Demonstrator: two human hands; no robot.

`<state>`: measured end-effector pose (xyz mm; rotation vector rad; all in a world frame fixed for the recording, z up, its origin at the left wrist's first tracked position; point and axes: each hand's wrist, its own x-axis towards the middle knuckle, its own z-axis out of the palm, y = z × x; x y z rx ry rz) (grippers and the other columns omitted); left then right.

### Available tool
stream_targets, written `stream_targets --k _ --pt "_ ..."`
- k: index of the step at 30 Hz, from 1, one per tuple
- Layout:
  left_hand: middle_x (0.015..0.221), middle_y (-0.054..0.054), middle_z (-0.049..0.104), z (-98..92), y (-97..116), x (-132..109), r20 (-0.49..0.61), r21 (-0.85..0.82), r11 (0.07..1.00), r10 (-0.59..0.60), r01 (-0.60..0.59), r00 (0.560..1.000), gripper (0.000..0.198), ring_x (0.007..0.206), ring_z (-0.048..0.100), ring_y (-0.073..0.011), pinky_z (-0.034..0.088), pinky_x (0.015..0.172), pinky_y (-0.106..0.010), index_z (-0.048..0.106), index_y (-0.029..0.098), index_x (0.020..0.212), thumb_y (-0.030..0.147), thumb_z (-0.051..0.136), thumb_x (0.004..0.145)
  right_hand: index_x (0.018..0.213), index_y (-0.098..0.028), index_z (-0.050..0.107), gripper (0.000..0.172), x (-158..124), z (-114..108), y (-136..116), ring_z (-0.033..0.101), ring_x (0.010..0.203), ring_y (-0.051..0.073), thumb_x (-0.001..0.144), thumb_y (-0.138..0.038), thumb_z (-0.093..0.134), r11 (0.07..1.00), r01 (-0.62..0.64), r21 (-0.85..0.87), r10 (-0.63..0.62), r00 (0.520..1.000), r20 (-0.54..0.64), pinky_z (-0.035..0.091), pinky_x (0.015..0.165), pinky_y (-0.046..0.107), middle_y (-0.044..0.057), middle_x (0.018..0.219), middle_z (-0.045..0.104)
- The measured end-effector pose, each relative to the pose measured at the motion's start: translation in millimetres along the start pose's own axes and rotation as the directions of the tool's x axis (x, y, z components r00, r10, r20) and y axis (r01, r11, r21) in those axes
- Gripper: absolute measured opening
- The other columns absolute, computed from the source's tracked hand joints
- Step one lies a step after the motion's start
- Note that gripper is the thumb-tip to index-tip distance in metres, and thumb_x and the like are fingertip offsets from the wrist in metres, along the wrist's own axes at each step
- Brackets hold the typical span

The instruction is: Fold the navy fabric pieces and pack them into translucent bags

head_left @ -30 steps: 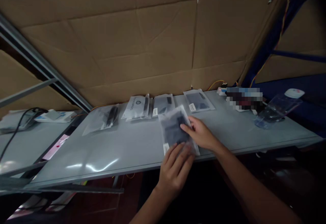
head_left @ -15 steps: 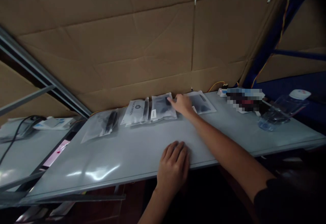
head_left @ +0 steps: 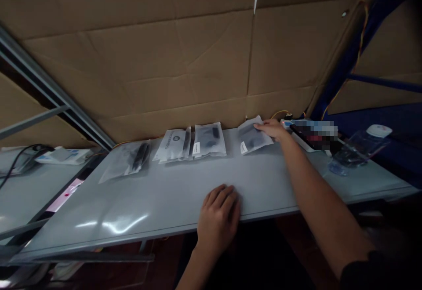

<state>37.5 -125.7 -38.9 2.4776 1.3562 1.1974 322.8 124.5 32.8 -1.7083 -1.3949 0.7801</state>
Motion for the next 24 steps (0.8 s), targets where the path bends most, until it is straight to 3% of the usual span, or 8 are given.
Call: stream_targets --k 5,9,11,13,15,17,19,24 --pt "0.117 -0.007 0.081 -49.6 -9.3 42.6 -0.114 -0.209 0.975 -0.104 0.079 0.988 0.019 0.108 0.077 -0.0243 0.064 0.098 -0.043 0.076 0.025 0.120 0.032 0.068 0.103 0.121 -0.020 0.072 0.038 -26.4 2.3 -37.5 0.073 0.080 0.020 0.094 -0.048 0.074 0.926 0.146 0.348 -0.214 0.963 0.165 0.060 0.067 0.030 0.010 0.103 0.079" --pt "0.122 -0.008 0.080 -94.9 -45.8 115.0 -0.275 -0.029 0.994 -0.113 0.109 0.955 0.029 0.108 0.074 -0.0245 0.058 0.099 -0.041 0.076 0.023 0.124 0.042 0.063 0.106 0.114 -0.021 0.071 0.045 -66.0 40.4 -56.1 0.070 0.076 0.015 0.083 -0.049 0.089 0.812 0.051 0.581 -0.413 0.754 0.511 0.058 0.064 0.024 0.005 0.100 0.076" --pt "0.112 -0.007 0.081 -101.0 -70.1 146.2 -0.056 -0.015 0.991 -0.131 0.130 0.990 0.032 0.097 0.074 -0.0229 0.058 0.085 -0.036 0.079 0.022 0.117 0.045 0.058 0.108 0.109 -0.021 0.069 0.046 -82.5 66.2 -58.2 0.068 0.071 0.014 0.081 -0.051 0.090 0.870 0.013 0.493 -0.409 0.577 0.707 0.055 0.058 0.022 0.002 0.093 0.074" --pt "0.096 -0.005 0.081 -92.8 -92.0 164.3 0.268 -0.022 0.994 -0.100 0.110 0.958 0.030 0.082 0.072 -0.0202 0.053 0.075 -0.031 0.081 0.021 0.100 0.041 0.058 0.106 0.104 -0.020 0.068 0.046 -91.8 87.9 -55.4 0.069 0.072 0.015 0.083 -0.054 0.089 0.924 0.011 0.382 -0.350 0.429 0.833 0.055 0.055 0.022 0.001 0.088 0.073" --pt "0.085 -0.003 0.079 -74.9 -108.3 167.7 0.426 -0.044 0.994 -0.069 0.096 0.902 0.022 0.073 0.069 -0.0183 0.049 0.070 -0.029 0.080 0.021 0.094 0.033 0.063 0.101 0.098 -0.019 0.065 0.049 -93.3 100.8 -49.5 0.071 0.072 0.016 0.080 -0.057 0.090 0.954 0.014 0.300 -0.286 0.349 0.893 0.057 0.056 0.024 0.001 0.085 0.072" --pt "0.081 -0.003 0.078 -55.2 -118.2 160.9 0.429 -0.060 0.992 -0.073 0.109 0.900 0.018 0.069 0.067 -0.0177 0.046 0.068 -0.029 0.080 0.020 0.098 0.029 0.064 0.098 0.092 -0.019 0.062 0.052 -89.8 105.2 -43.6 0.070 0.065 0.016 0.079 -0.061 0.090 0.976 0.028 0.214 -0.213 0.298 0.930 0.059 0.055 0.026 0.001 0.077 0.071" --pt "0.080 -0.004 0.076 -40.4 -123.0 150.6 0.406 -0.069 0.989 -0.091 0.130 0.909 0.020 0.069 0.065 -0.0179 0.044 0.067 -0.029 0.078 0.019 0.096 0.029 0.061 0.099 0.090 -0.019 0.059 0.054 -85.0 105.0 -40.5 0.068 0.056 0.015 0.085 -0.066 0.083 0.985 0.047 0.164 -0.171 0.313 0.934 0.058 0.051 0.026 0.000 0.067 0.070" --pt "0.075 -0.003 0.069 -30.0 -125.4 137.5 0.369 -0.115 0.979 -0.118 0.171 0.922 0.029 0.069 0.059 -0.0171 0.040 0.065 -0.029 0.068 0.018 0.079 0.033 0.055 0.101 0.089 -0.019 0.060 0.051 -82.9 107.8 -44.7 0.064 0.046 0.013 0.100 -0.069 0.064 0.967 0.096 0.236 -0.250 0.536 0.807 0.050 0.044 0.021 -0.001 0.057 0.067"
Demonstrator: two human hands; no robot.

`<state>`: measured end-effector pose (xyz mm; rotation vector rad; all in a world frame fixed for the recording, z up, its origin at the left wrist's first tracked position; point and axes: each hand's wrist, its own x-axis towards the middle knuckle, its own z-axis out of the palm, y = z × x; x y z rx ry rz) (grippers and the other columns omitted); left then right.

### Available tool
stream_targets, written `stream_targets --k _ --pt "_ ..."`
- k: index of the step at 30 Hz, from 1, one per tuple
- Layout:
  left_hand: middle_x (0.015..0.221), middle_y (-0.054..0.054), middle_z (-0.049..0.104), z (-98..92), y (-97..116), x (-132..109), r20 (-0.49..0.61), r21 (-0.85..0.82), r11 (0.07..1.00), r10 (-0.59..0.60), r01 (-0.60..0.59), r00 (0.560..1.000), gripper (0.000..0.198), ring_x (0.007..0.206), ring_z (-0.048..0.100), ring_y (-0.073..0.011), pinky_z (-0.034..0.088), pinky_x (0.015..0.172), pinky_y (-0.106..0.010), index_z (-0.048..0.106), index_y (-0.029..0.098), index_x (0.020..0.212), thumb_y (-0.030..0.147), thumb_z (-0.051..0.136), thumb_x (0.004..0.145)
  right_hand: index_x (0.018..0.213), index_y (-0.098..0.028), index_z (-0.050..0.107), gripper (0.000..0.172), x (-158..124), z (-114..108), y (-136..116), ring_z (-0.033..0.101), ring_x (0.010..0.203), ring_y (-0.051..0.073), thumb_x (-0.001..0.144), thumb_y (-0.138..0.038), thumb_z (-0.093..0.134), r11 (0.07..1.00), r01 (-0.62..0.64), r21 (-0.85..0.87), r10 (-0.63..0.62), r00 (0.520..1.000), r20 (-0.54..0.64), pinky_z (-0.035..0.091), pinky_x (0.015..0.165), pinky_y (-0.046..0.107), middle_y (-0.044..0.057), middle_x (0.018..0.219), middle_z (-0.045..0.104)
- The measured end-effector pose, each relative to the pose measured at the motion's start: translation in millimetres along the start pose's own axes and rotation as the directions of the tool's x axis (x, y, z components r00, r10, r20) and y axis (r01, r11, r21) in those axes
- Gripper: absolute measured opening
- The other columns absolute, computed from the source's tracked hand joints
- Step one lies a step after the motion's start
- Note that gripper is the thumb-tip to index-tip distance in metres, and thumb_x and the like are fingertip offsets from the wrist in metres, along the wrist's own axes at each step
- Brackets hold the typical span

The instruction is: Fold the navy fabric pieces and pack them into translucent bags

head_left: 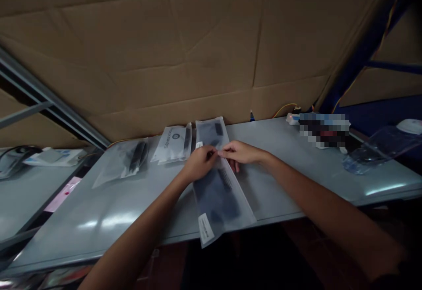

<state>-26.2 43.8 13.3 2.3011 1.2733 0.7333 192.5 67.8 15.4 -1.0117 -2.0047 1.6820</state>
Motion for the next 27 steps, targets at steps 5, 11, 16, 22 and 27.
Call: stream_targets --k 5,11,16,22,27 --pt "0.077 -0.002 0.066 -13.9 -5.8 3.0 -0.110 -0.071 0.997 -0.031 0.023 0.993 0.036 0.070 0.057 -0.0168 0.041 0.064 -0.028 0.067 0.018 0.088 0.045 0.049 0.105 0.076 -0.020 0.057 0.054 -4.5 9.7 -10.5 0.060 0.043 0.010 0.100 -0.068 0.064 0.996 0.089 -0.001 -0.088 0.994 -0.069 0.045 0.039 0.019 -0.002 0.053 0.064" --pt "0.073 -0.002 0.060 -51.8 -37.2 8.7 -0.252 -0.112 0.988 -0.132 0.107 0.959 0.045 0.067 0.051 -0.0163 0.039 0.060 -0.027 0.065 0.018 0.087 0.058 0.049 0.102 0.075 -0.019 0.059 0.057 -20.9 18.8 -24.9 0.066 0.046 0.011 0.095 -0.071 0.068 0.998 0.045 -0.037 -0.035 0.970 0.239 0.044 0.038 0.019 0.000 0.065 0.072" --pt "0.074 -0.003 0.061 -60.1 -54.3 9.8 -0.272 -0.107 0.984 -0.168 0.143 0.948 0.044 0.070 0.053 -0.0171 0.043 0.063 -0.027 0.065 0.018 0.085 0.059 0.053 0.098 0.078 -0.018 0.066 0.060 -28.9 22.6 -29.4 0.066 0.048 0.011 0.093 -0.076 0.067 0.984 -0.091 -0.153 0.152 0.874 0.461 0.045 0.041 0.020 0.002 0.068 0.074" --pt "0.075 -0.003 0.062 -53.9 -42.9 7.9 -0.238 -0.098 0.988 -0.142 0.122 0.961 0.041 0.068 0.054 -0.0170 0.041 0.062 -0.028 0.065 0.018 0.084 0.054 0.051 0.100 0.087 -0.018 0.071 0.044 -21.4 20.5 -28.4 0.050 0.042 0.007 0.102 -0.059 0.063 0.979 0.094 -0.180 -0.106 0.993 -0.057 0.038 0.042 0.020 -0.004 0.059 0.062" --pt "0.075 -0.001 0.063 -40.5 -19.7 2.2 -0.167 -0.070 0.995 -0.076 0.065 0.983 0.040 0.068 0.053 -0.0169 0.039 0.061 -0.029 0.064 0.019 0.085 0.052 0.050 0.104 0.101 -0.019 0.074 0.018 -8.9 31.5 -17.9 0.054 0.050 0.009 0.092 -0.034 0.072 0.981 0.176 -0.086 -0.190 0.962 -0.197 0.041 0.045 0.023 0.000 0.080 0.070"
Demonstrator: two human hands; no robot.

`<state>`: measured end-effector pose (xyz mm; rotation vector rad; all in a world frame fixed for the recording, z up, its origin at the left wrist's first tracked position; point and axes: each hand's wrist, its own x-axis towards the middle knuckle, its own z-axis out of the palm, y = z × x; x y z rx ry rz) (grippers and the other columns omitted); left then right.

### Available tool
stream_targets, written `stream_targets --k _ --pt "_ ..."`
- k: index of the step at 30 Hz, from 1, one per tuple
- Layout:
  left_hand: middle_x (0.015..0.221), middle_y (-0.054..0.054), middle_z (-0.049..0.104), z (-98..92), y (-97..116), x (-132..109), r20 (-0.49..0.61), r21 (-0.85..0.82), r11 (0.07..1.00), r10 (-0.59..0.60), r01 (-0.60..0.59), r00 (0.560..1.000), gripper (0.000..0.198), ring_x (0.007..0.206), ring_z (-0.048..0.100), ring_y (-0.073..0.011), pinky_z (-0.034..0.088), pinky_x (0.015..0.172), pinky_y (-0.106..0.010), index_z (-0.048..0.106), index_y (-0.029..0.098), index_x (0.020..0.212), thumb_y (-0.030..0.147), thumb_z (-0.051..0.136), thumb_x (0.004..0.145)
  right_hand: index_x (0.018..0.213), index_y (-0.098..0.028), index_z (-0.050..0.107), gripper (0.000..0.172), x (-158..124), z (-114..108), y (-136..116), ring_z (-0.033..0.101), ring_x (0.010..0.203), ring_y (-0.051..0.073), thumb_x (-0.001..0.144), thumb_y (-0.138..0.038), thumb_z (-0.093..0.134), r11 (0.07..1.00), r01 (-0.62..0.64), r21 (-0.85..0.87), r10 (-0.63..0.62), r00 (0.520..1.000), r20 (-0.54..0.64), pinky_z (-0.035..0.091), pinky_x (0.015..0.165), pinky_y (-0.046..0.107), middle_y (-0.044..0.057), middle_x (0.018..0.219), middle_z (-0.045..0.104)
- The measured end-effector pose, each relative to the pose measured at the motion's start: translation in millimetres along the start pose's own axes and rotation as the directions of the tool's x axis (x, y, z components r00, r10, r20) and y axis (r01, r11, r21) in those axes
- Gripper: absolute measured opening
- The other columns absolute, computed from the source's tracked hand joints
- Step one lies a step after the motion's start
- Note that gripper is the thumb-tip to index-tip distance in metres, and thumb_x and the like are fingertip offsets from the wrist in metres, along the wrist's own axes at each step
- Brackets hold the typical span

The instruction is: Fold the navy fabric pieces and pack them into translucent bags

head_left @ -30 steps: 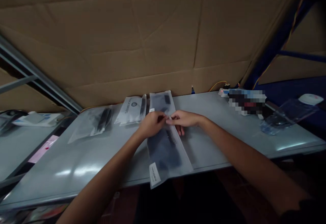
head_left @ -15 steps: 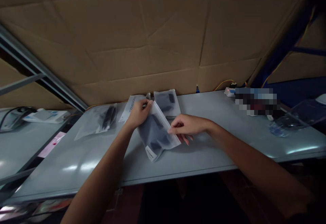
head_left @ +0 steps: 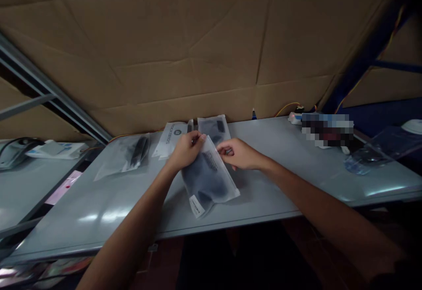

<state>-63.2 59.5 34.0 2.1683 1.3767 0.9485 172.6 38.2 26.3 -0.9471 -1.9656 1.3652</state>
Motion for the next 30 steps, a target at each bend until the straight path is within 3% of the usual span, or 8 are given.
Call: stream_targets --k 4,8,11,15,18,22,27,30 --pt "0.080 -0.003 0.068 17.4 14.8 -9.1 0.050 0.035 0.999 0.039 -0.041 0.998 0.035 0.074 0.060 -0.0192 0.043 0.067 -0.030 0.064 0.020 0.087 0.046 0.050 0.106 0.080 -0.019 0.071 0.023 2.4 15.8 13.1 0.057 0.065 0.014 0.085 -0.039 0.080 0.999 -0.030 0.017 0.029 0.996 0.080 0.045 0.054 0.025 0.001 0.073 0.067" --pt "0.084 -0.004 0.071 32.8 24.7 -16.9 0.083 0.089 0.993 0.073 -0.080 0.994 0.029 0.075 0.064 -0.0212 0.043 0.072 -0.031 0.064 0.021 0.094 0.039 0.047 0.108 0.072 -0.019 0.064 0.029 2.3 25.6 19.3 0.054 0.070 0.016 0.074 -0.037 0.087 0.996 0.064 -0.057 -0.051 0.976 0.212 0.047 0.064 0.028 -0.002 0.067 0.061" --pt "0.083 -0.004 0.071 33.6 28.3 -19.2 0.099 0.126 0.985 0.102 -0.114 0.990 0.027 0.075 0.065 -0.0220 0.042 0.072 -0.031 0.064 0.022 0.097 0.036 0.046 0.110 0.069 -0.020 0.060 0.032 0.8 27.0 16.3 0.053 0.072 0.016 0.067 -0.031 0.091 0.987 0.115 -0.116 -0.096 0.983 0.155 0.046 0.066 0.028 -0.003 0.066 0.059" --pt "0.081 -0.003 0.071 17.8 27.4 -15.6 0.070 0.162 0.978 0.119 -0.129 0.990 0.027 0.073 0.066 -0.0214 0.040 0.070 -0.031 0.062 0.022 0.101 0.037 0.043 0.113 0.083 -0.020 0.067 0.025 -1.9 16.7 3.1 0.063 0.082 0.019 0.079 -0.037 0.084 1.000 0.017 -0.005 -0.017 0.999 0.028 0.052 0.072 0.029 0.002 0.085 0.072" --pt "0.074 -0.002 0.067 2.5 24.3 -11.8 0.049 0.201 0.971 0.125 -0.133 0.991 0.028 0.067 0.062 -0.0207 0.038 0.068 -0.031 0.063 0.023 0.102 0.037 0.042 0.113 0.105 -0.021 0.071 0.023 -11.0 -2.5 -7.5 0.071 0.094 0.023 0.091 -0.039 0.076 0.990 -0.077 0.114 0.098 0.976 -0.193 0.057 0.080 0.032 0.007 0.104 0.078" --pt "0.069 0.000 0.062 -6.8 21.3 -11.5 0.095 0.251 0.954 0.143 -0.163 0.985 0.030 0.061 0.058 -0.0192 0.036 0.067 -0.031 0.066 0.023 0.099 0.038 0.044 0.113 0.126 -0.024 0.071 0.037 -51.5 -45.9 -11.5 0.074 0.112 0.027 0.094 -0.041 0.074 0.986 -0.026 0.163 0.101 0.875 -0.474 0.060 0.095 0.039 0.011 0.127 0.078" --pt "0.075 -0.003 0.069 10.1 22.4 -20.1 0.277 0.270 0.928 0.180 -0.256 0.944 0.028 0.067 0.062 -0.0208 0.040 0.067 -0.031 0.072 0.024 0.097 0.037 0.051 0.110 0.124 -0.027 0.081 0.047 -118.1 -107.8 6.9 0.073 0.122 0.035 0.085 -0.055 0.081 0.920 -0.360 -0.153 0.320 0.918 -0.235 0.059 0.102 0.044 0.013 0.133 0.078" --pt "0.076 -0.004 0.070 26.5 24.2 -26.8 0.360 0.286 0.909 0.192 -0.304 0.913 0.024 0.070 0.066 -0.0223 0.043 0.068 -0.032 0.073 0.024 0.091 0.032 0.057 0.107 0.112 -0.026 0.085 0.043 -135.3 -123.2 21.6 0.074 0.118 0.033 0.079 -0.054 0.084 0.809 -0.420 -0.410 0.365 0.907 -0.209 0.059 0.102 0.041 0.013 0.126 0.080"
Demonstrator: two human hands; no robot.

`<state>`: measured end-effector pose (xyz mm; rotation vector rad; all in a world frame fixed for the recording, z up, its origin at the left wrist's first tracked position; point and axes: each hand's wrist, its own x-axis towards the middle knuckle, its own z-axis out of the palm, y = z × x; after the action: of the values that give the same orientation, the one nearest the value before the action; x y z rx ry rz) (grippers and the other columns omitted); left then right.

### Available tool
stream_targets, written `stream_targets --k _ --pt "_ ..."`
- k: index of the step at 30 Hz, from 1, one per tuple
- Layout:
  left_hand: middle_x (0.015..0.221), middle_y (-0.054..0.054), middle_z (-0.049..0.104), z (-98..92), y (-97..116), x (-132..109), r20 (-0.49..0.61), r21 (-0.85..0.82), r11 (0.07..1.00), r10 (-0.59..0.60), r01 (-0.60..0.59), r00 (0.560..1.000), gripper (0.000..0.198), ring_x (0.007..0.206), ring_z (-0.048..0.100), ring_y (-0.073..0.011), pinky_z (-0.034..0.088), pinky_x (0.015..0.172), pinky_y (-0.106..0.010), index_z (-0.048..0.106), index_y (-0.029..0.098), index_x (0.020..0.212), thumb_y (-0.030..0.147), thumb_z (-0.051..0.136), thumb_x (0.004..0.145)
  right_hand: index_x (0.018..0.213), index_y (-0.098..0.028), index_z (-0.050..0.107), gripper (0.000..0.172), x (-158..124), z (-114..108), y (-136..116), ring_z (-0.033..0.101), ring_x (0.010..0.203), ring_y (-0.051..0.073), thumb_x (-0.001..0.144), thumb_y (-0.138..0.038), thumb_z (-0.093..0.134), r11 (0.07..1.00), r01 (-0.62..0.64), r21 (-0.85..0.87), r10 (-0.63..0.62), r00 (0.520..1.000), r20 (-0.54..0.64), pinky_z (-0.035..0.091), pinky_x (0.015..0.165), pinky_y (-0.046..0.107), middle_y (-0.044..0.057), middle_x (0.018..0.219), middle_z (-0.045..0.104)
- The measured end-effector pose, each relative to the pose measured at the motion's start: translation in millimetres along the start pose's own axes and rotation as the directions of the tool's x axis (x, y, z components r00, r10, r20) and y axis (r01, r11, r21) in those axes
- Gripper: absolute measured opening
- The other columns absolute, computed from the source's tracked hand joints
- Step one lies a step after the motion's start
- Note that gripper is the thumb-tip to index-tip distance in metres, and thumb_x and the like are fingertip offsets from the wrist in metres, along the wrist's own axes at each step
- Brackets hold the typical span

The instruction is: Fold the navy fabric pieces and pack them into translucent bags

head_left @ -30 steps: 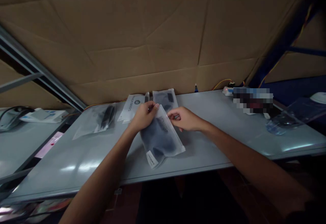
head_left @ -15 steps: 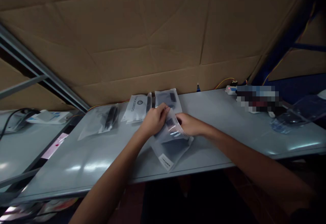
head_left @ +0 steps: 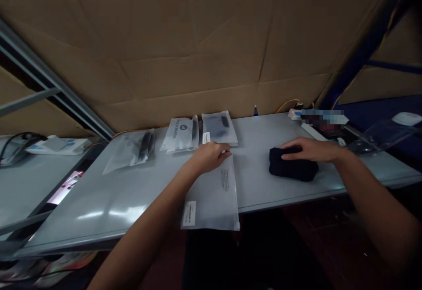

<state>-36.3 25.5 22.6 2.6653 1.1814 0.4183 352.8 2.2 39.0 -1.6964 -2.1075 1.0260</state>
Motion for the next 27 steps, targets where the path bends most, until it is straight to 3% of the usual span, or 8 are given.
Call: stream_targets --k 4,7,10,12,16,20,22,27 --pt "0.079 -0.006 0.072 12.2 5.9 0.7 0.030 0.057 0.998 -0.002 0.000 1.000 0.023 0.075 0.070 -0.0243 0.049 0.073 -0.033 0.073 0.023 0.091 0.030 0.058 0.106 0.120 -0.026 0.080 0.047 -12.5 8.6 2.7 0.073 0.119 0.032 0.081 -0.053 0.081 0.991 0.027 -0.134 -0.064 0.957 -0.284 0.056 0.104 0.043 0.012 0.128 0.079" --pt "0.083 -0.008 0.074 12.1 6.9 1.6 0.033 0.108 0.994 -0.037 0.034 0.999 0.023 0.079 0.072 -0.0259 0.051 0.077 -0.035 0.073 0.021 0.095 0.030 0.056 0.108 0.098 -0.025 0.079 0.043 -35.2 22.9 -5.0 0.075 0.104 0.035 0.091 -0.066 0.067 0.957 -0.217 -0.191 0.061 0.799 -0.598 0.055 0.092 0.047 0.016 0.113 0.081" --pt "0.087 -0.010 0.076 8.0 8.3 2.3 0.055 0.160 0.985 -0.073 0.064 0.996 0.022 0.086 0.074 -0.0284 0.052 0.081 -0.037 0.074 0.020 0.096 0.028 0.057 0.107 0.079 -0.026 0.073 0.064 -53.2 46.0 -6.5 0.075 0.088 0.039 0.087 -0.087 0.057 0.847 -0.489 -0.210 0.294 0.758 -0.582 0.051 0.074 0.048 0.019 0.093 0.080" --pt "0.090 -0.012 0.077 4.9 9.9 2.5 0.072 0.185 0.979 -0.095 0.080 0.993 0.023 0.089 0.075 -0.0298 0.053 0.082 -0.038 0.074 0.019 0.097 0.027 0.056 0.107 0.082 -0.024 0.074 0.068 -56.8 61.4 -3.0 0.075 0.090 0.041 0.082 -0.090 0.059 0.810 -0.547 -0.213 0.360 0.750 -0.556 0.050 0.070 0.047 0.020 0.096 0.080" --pt "0.095 -0.012 0.077 -1.4 9.8 2.1 0.112 0.208 0.972 -0.132 0.107 0.985 0.026 0.093 0.075 -0.0293 0.053 0.084 -0.037 0.075 0.019 0.100 0.029 0.053 0.108 0.097 -0.021 0.076 0.054 -55.2 70.7 -3.3 0.075 0.096 0.040 0.084 -0.073 0.067 0.860 -0.468 -0.201 0.209 0.683 -0.700 0.051 0.072 0.044 0.019 0.109 0.081" --pt "0.095 -0.010 0.078 -8.8 1.6 0.7 0.158 0.202 0.969 -0.173 0.140 0.972 0.026 0.091 0.075 -0.0252 0.053 0.081 -0.032 0.077 0.019 0.100 0.030 0.055 0.107 0.102 -0.021 0.074 0.038 -52.0 73.1 -45.0 0.073 0.087 0.034 0.089 -0.056 0.071 0.910 -0.369 -0.187 0.058 0.562 -0.825 0.048 0.070 0.040 0.013 0.097 0.081" --pt "0.096 -0.010 0.078 -12.0 -2.8 0.2 0.173 0.196 0.968 -0.194 0.159 0.966 0.024 0.090 0.074 -0.0241 0.053 0.080 -0.031 0.078 0.019 0.101 0.029 0.057 0.106 0.106 -0.023 0.072 0.031 -45.2 92.8 -77.8 0.073 0.085 0.031 0.092 -0.050 0.072 0.930 -0.305 -0.207 0.004 0.569 -0.822 0.046 0.069 0.038 0.010 0.097 0.080" --pt "0.099 -0.011 0.079 -16.9 -4.2 -0.3 0.194 0.203 0.964 -0.210 0.171 0.958 0.023 0.091 0.074 -0.0239 0.053 0.081 -0.031 0.078 0.018 0.102 0.028 0.057 0.106 0.098 -0.022 0.072 0.027 -24.1 168.5 -127.6 0.070 0.097 0.033 0.096 -0.049 0.075 0.903 -0.084 -0.422 -0.222 0.749 -0.625 0.050 0.075 0.041 0.013 0.102 0.077"
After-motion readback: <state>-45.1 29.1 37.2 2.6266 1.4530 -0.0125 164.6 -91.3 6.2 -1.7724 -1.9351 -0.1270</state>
